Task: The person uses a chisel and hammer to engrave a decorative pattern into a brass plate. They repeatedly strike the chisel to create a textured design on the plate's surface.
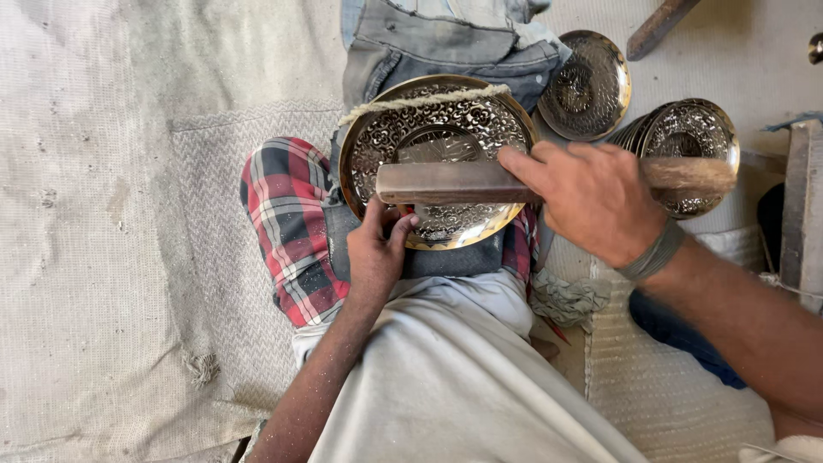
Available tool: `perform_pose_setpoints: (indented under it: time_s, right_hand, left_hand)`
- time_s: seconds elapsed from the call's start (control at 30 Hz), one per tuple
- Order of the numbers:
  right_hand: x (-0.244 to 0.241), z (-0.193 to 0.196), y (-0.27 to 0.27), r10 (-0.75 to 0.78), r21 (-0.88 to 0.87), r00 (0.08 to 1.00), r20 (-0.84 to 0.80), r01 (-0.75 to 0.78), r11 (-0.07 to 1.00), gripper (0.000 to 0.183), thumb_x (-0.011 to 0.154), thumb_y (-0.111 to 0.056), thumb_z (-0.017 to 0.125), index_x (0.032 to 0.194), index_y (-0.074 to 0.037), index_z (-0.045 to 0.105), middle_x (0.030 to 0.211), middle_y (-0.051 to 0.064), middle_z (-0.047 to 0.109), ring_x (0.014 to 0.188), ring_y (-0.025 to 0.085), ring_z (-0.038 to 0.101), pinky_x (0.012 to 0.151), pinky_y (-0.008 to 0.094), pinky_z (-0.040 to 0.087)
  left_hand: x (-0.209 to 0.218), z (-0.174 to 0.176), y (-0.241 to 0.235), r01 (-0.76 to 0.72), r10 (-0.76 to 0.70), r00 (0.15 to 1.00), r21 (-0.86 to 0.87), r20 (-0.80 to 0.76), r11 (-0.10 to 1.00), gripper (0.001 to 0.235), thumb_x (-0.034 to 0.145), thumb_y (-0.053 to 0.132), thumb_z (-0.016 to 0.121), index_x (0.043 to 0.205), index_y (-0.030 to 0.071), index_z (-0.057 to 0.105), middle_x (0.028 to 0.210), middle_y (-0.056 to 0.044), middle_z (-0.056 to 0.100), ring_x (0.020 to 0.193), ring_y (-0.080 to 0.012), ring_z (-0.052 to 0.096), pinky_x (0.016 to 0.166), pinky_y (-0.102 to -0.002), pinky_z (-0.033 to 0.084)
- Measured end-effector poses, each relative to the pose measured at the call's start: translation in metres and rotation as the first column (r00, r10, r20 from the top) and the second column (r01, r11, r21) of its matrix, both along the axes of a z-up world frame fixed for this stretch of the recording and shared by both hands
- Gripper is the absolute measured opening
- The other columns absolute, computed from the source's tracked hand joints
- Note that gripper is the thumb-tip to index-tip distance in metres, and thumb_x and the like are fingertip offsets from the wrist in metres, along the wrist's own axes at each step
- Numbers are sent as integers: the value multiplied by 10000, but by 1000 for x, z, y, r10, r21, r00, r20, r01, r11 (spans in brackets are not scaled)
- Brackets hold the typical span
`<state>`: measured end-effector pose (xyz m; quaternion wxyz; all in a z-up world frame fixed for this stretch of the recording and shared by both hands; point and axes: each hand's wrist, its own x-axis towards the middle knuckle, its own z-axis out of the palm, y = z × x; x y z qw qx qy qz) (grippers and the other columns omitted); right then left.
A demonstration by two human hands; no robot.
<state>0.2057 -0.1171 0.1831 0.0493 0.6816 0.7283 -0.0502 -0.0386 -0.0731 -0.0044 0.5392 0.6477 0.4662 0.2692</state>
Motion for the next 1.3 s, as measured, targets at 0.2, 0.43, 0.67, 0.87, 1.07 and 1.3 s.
perform_pose_setpoints:
  time_s: [0.2,0.43,0.67,0.87,1.07,1.3]
  right_hand:
    - [2,-7,-2,-13,7,995,-104,13,1000,564,835,-145,778,1375,-136,616,955,81,736,727,230,738,661,382,620]
    - [-2,3,-1,-22,30,992,-126,26,999,503,863,-105,745,1356,-148,651,896,70,722,675,212,710,595,365,603]
    - [8,-19,-50,-195,130,929,-315,246,961,632,776,-38,737,1388,-92,589,1252,190,709,1020,363,721,844,455,584]
    - [-15,-91,-129,-528,118,693,-492,653,748,639,789,-71,737,1397,-65,542,1210,216,712,1118,384,709,952,442,570]
    - [-37,-133,-187,-666,33,553,-501,781,623,646,774,-84,773,1379,-71,548,1169,229,712,1087,396,695,884,464,554]
    - [-21,-127,-181,-572,108,629,-527,717,689,535,822,-55,788,1316,-90,586,1147,183,705,1028,366,687,861,438,552]
  left_hand:
    - [0,5,2,6,-6,1000,-2,-15,1000,465,941,167,764,1341,93,540,961,-109,799,864,-173,791,726,-310,622]
    - [1,2,1,8,-8,999,-5,43,1000,466,944,138,750,1356,84,540,956,-109,796,857,-157,785,729,-301,612]
    - [-2,8,15,31,-39,992,66,122,997,403,981,130,744,1334,94,554,941,-107,793,842,-133,758,743,-302,601]
    - [20,2,66,647,-657,715,129,239,752,504,934,125,756,1391,121,542,985,-87,800,901,-166,788,793,-322,619]
    - [43,3,81,826,-863,501,261,62,499,577,890,138,771,1425,143,557,978,-72,795,859,-230,787,779,-358,606]
    - [49,4,85,843,-876,481,287,-26,454,562,872,170,807,1391,139,592,1004,-135,771,869,-280,775,775,-380,601]
